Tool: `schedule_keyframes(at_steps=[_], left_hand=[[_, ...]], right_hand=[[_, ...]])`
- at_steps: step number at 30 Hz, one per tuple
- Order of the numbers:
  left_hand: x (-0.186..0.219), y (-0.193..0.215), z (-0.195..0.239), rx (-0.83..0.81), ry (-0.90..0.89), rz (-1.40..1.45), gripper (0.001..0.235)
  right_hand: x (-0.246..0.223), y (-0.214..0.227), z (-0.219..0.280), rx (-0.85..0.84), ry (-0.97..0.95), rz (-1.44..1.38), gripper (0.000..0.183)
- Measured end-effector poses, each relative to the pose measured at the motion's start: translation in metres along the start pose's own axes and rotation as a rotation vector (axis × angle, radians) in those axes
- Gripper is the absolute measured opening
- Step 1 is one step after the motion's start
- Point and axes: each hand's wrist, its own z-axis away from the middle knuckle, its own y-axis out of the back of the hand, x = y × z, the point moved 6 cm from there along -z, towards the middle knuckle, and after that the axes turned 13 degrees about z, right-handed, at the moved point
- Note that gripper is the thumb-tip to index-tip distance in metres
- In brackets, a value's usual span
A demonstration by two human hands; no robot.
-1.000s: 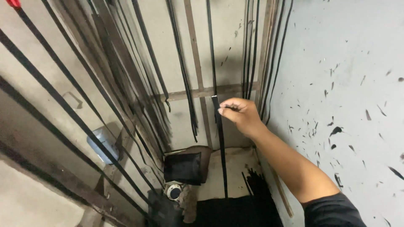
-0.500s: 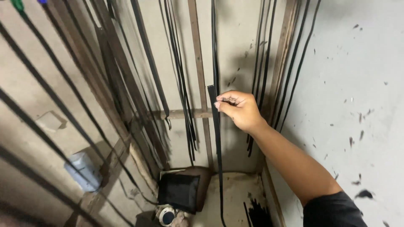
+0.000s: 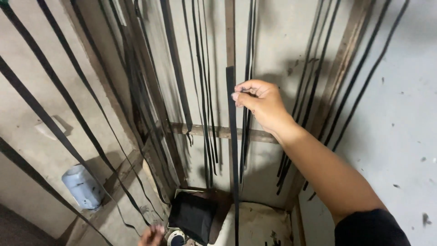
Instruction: Applying edge finish to leather straps using a roller applicator and hanging them on a drying rack with clips.
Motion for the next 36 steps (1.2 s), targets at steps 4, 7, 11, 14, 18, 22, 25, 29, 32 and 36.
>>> schedule_keyframes(at_steps=[4, 7, 11, 14, 18, 22, 25, 29, 32, 36], left_hand=[[0.231, -0.084, 0.005, -0.226, -0.270, -0.029, 0.027], [0.352, -0.123, 0.020, -0.310, -0.551, -0.039, 0.051], [0.467, -0.164, 0.032, -0.391, -0.832, 0.041, 0.040], [0.549, -0.192, 0.047, -0.422, -1.079, -0.019, 0.040], [0.625, -0.219, 0.031, -0.397, -1.273, 0.132, 0.043], [0.690, -0.253, 0.007, -0.322, -1.282, 0.155, 0.047], [0.728, -0.278, -0.007, -0.221, -1.436, 0.149, 0.047], [0.755, -0.308, -0.023, -0.175, -1.481, 0.191, 0.062], [0.769, -0.324, -0.033, -0.043, -1.407, 0.158, 0.069], [0.775, -0.333, -0.033, 0.054, -1.503, 0.144, 0.067]], right_hand=[[0.006, -0.008, -0.024, 0.010, -0.025, 0.017, 0.011], [0.005, -0.014, -0.038, 0.020, 0.005, 0.066, 0.011], [-0.002, -0.018, -0.055, 0.055, 0.010, 0.134, 0.010], [-0.011, -0.021, -0.068, 0.057, 0.104, 0.196, 0.008], [-0.016, -0.019, -0.089, 0.134, 0.194, 0.121, 0.005], [-0.030, -0.020, -0.102, 0.228, 0.145, 0.223, 0.007], [-0.028, -0.020, -0.119, 0.273, 0.145, 0.282, 0.006], [-0.037, -0.026, -0.131, 0.313, 0.185, 0.329, 0.005], [-0.036, -0.025, -0.146, 0.351, 0.212, 0.300, 0.003], [-0.028, -0.022, -0.168, 0.348, 0.262, 0.264, 0.002]])
